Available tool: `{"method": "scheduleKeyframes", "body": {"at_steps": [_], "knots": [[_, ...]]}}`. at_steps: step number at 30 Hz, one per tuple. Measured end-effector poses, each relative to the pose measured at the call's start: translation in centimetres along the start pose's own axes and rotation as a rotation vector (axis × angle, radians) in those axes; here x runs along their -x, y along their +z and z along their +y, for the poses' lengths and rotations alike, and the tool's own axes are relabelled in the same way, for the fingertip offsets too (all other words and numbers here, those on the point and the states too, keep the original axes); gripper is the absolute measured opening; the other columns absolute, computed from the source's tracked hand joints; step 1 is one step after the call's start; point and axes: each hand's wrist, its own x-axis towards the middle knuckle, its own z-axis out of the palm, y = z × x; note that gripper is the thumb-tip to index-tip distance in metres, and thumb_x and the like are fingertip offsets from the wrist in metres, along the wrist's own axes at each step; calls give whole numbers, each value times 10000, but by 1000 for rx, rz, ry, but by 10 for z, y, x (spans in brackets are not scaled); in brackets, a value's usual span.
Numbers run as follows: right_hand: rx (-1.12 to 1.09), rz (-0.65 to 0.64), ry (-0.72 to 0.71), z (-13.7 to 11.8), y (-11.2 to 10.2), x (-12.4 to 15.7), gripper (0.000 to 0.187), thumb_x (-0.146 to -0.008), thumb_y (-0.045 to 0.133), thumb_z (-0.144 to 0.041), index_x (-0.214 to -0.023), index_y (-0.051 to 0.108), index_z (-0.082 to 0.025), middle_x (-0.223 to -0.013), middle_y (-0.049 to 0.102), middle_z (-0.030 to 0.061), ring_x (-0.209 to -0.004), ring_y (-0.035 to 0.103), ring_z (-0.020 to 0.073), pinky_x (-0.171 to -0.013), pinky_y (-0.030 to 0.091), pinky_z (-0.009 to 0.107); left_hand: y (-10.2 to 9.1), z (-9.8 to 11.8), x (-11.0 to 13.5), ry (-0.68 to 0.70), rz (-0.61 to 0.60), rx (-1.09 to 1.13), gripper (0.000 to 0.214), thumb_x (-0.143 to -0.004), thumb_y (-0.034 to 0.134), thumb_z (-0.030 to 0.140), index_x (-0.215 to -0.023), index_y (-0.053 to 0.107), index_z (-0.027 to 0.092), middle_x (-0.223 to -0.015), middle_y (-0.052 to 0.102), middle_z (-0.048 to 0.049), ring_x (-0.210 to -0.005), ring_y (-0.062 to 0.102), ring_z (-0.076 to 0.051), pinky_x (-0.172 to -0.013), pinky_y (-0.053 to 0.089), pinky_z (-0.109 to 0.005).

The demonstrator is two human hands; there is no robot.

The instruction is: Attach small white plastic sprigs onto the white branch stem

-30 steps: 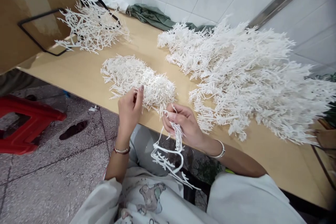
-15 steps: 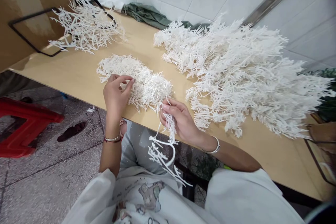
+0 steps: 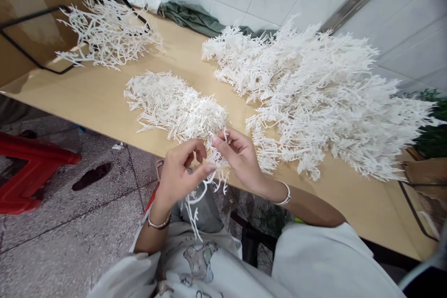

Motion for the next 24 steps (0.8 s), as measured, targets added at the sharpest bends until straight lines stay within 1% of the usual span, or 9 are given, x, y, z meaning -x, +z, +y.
{"method": "scheduleKeyframes", "body": {"at_steps": [2,4,8,11,15,17,20,22,24], "knots": [[32,2,-15,0,0,1,288,-828,619,-342,-638,496,-164,-551,400,-67,-475,342,43,-451,306,186,4,-1,2,-13,-1,-70,382,-714,669,517,-736,480,186,-635,445,42,-535,330,-86,-507,262,-243],[51,6,-41,1,0,2,246,-842,607,-301,-659,520,-162,-566,430,-64,-486,367,41,-465,330,180,6,-2,1,-35,-32,-121,372,-672,734,438,-739,466,188,-644,446,48,-550,342,-85,-521,277,-234],[59,22,-75,3,-1,1,146,-850,599,-256,-736,573,-169,-635,524,-43,-536,453,47,-495,383,175,11,-8,-1,-79,-125,-106,255,-757,669,370,-867,540,180,-657,468,36,-560,351,-95,-514,286,-229],[53,46,-67,3,-1,1,138,-820,635,-257,-737,566,-172,-646,544,-39,-533,475,51,-488,403,177,17,-16,0,-65,-147,-41,333,-792,632,368,-1054,559,176,-707,514,13,-563,356,-100,-508,301,-228],[11,60,-48,3,0,3,165,-790,666,-247,-749,521,-181,-636,514,-56,-494,450,43,-477,416,176,25,-25,2,25,-116,81,375,-854,547,378,-1173,538,182,-681,521,9,-550,380,-105,-496,323,-226],[13,57,-52,3,0,4,186,-782,672,-238,-733,502,-180,-624,488,-62,-495,425,39,-486,410,174,29,-26,3,63,-79,126,320,-890,486,366,-1137,556,175,-674,523,1,-581,424,-117,-530,360,-234],[14,52,-41,3,1,4,202,-784,667,-242,-722,486,-178,-631,471,-60,-521,422,42,-502,407,174,33,-23,3,72,-1,151,220,-924,421,320,-907,584,172,-646,493,5,-598,438,-115,-572,370,-241],[-7,37,-20,4,1,4,204,-798,653,-263,-734,477,-181,-650,464,-55,-545,441,50,-513,417,178,35,-21,4,64,39,159,241,-940,387,288,-792,540,175,-626,470,15,-569,418,-102,-557,346,-238],[-44,19,9,6,1,3,207,-813,635,-305,-774,467,-190,-673,460,-52,-565,460,60,-526,429,188,36,-19,4,51,82,170,259,-950,365,268,-748,502,179,-621,458,20,-550,402,-93,-539,322,-237]]}}
